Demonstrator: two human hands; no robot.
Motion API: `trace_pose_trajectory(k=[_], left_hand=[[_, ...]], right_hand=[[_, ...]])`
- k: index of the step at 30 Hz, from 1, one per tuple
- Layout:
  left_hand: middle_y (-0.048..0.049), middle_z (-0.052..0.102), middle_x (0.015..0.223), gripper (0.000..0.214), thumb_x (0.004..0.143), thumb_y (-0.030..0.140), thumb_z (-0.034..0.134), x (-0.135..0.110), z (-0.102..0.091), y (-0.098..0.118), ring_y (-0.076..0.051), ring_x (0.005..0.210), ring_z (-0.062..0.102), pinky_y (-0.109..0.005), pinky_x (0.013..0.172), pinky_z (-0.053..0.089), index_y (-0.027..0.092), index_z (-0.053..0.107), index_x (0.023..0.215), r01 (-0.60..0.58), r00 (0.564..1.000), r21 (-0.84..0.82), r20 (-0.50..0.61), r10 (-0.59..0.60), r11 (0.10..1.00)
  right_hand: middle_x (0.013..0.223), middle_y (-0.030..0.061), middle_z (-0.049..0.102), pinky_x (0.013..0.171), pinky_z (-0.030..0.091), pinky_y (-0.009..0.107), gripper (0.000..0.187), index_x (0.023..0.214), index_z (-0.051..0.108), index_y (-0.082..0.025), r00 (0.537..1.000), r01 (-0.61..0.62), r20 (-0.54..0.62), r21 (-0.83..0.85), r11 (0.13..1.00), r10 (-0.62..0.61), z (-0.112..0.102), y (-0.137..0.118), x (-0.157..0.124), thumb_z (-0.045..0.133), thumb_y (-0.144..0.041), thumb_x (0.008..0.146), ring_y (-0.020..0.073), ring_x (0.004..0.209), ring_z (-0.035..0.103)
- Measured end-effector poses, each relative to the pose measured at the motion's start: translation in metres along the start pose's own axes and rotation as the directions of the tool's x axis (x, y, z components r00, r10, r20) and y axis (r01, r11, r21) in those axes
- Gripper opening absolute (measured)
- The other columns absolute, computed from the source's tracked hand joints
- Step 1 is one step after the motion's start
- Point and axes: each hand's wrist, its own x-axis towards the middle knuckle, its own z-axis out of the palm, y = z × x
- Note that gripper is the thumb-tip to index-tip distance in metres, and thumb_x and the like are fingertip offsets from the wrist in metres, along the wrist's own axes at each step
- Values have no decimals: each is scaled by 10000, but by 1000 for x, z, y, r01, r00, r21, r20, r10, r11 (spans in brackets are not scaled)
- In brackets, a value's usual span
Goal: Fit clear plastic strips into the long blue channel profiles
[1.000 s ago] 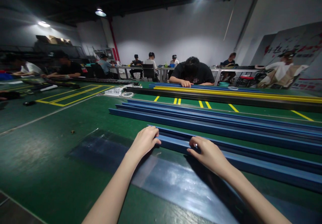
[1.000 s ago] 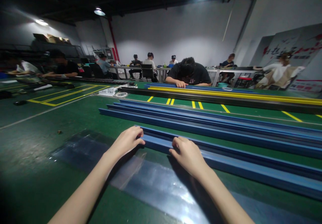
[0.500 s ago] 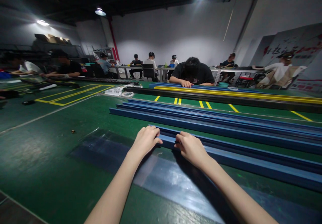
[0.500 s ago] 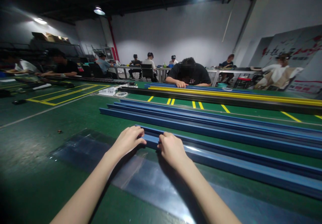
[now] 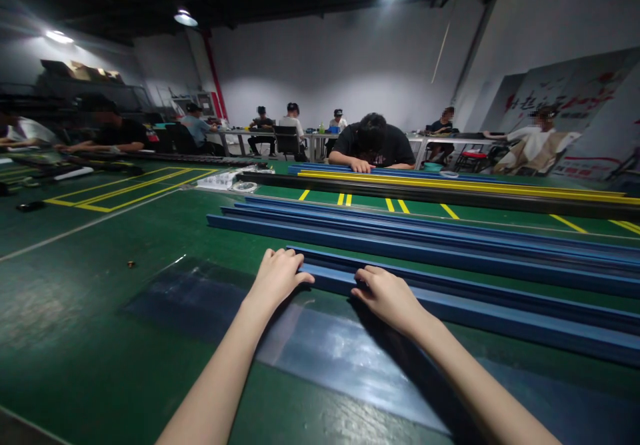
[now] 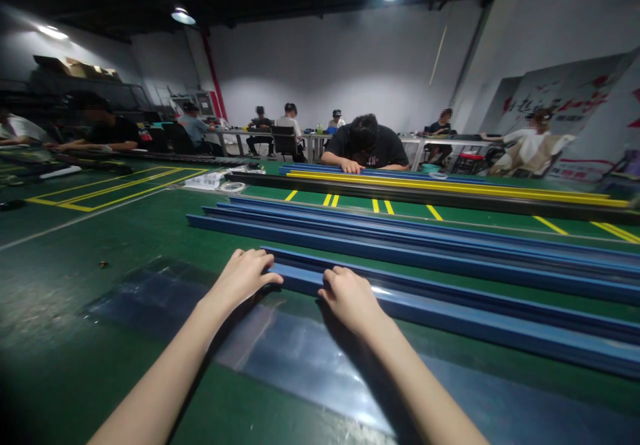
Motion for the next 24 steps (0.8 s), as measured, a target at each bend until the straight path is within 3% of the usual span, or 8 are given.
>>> trace_pose_trajectory(k=[7,14,19,24], left_hand=[[-61,613,928,237,775,400,583,-1,2,11,-232,947,509,-331,789,299,175,587,848,-142,990,43,-7,142,989],[-53,585,948,232,800,373,560,0,11,57,-214,933,502,-312,783,317,171,566,914,-301,953,40,-28,302,953],[-49,569,952,227,821,375,528,5,14,73,-204,922,503,-305,765,340,168,562,908,-336,939,28,-61,338,941],[-36,560,933,216,797,371,566,5,15,56,-201,906,500,-302,752,352,174,543,883,-288,951,34,-107,290,957]], right_hand=[[958,79,598,719,417,281,183,942,572,-183,995,-100,-14,-46,994,100,-8,48,-42,472,-289,832,208,903,564],[928,72,582,702,422,278,161,889,574,-195,982,-177,-83,-75,981,171,-11,93,-82,443,-273,836,199,875,551],[920,67,576,685,420,264,168,894,571,-196,971,-212,-125,-55,976,204,-9,103,-93,436,-281,841,191,866,549],[910,71,578,701,411,265,173,902,577,-180,976,-194,-113,-39,980,188,-8,92,-85,460,-291,839,193,867,547]])
